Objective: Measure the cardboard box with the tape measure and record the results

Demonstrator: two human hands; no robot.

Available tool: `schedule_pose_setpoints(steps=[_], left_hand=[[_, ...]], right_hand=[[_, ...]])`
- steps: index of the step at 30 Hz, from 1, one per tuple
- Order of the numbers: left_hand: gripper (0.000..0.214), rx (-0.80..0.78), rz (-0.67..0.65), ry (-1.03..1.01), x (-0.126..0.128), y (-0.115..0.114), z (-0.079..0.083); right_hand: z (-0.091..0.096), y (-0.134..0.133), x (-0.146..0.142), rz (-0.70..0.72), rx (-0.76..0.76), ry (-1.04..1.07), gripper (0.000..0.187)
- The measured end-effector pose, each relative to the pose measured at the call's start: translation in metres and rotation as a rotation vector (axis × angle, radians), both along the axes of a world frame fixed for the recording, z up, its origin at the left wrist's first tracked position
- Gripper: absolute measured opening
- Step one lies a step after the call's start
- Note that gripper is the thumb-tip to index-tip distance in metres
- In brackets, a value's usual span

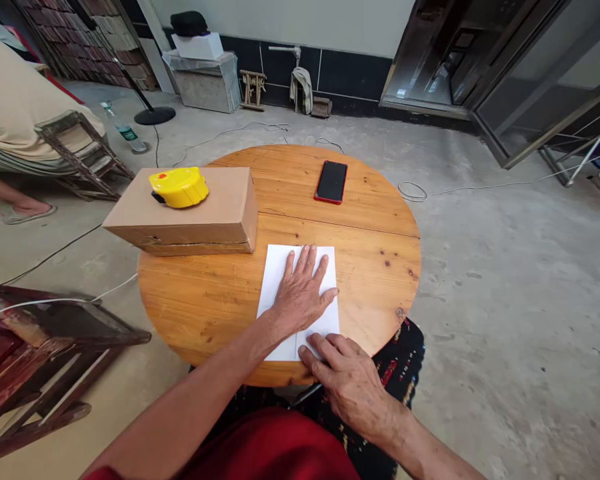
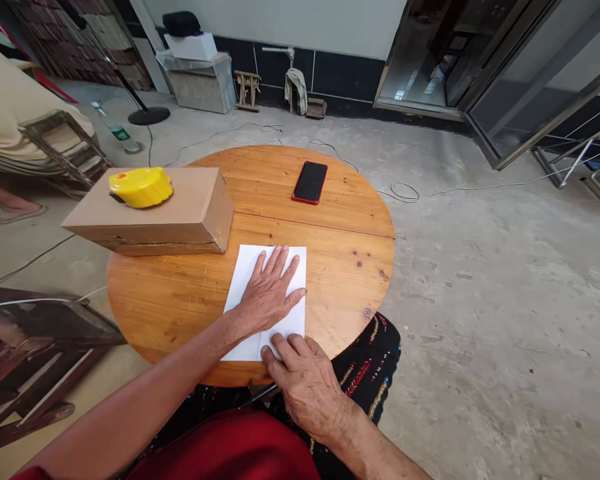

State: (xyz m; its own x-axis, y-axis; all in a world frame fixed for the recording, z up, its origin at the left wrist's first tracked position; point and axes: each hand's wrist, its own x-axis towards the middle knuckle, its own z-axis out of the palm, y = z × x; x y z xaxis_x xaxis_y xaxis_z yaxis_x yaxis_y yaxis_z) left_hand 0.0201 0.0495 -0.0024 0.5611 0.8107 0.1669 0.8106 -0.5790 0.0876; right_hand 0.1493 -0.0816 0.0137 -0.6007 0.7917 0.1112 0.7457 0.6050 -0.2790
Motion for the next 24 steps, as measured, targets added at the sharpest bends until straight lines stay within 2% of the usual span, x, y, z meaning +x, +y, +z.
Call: schedule_pose_setpoints(steps=[4, 8, 10, 17, 22, 24], left_hand=[[0.063, 0.029, -0.013, -0.011, -0.001, 0.0, 0.004], [0.052, 0.026, -0.271, 0.043, -0.007, 0.001, 0.006], [0.053, 0.003, -0.329, 0.061, -0.009, 0.001, 0.004], [0.072, -0.014, -0.188, 0.028, -0.006, 0.016, -0.001], [0.072, -0.016, -0.102, 0.028, 0.001, 0.042, -0.004], [0.07, 0.0, -0.096, 0.025, 0.001, 0.046, -0.002]], right_hand=[[0.001, 0.0, -0.001, -0.008, -0.012, -0.032, 0.048], [0.001, 0.001, -0.002, -0.012, 0.007, -0.028, 0.043], [0.002, 0.001, -0.002, -0.008, 0.015, -0.021, 0.041], [-0.002, -0.002, -0.001, -0.019, 0.018, -0.006, 0.045], [-0.004, -0.003, -0.002, -0.026, 0.031, -0.009, 0.046], [-0.002, -0.003, -0.003, -0.029, 0.033, -0.027, 0.045]])
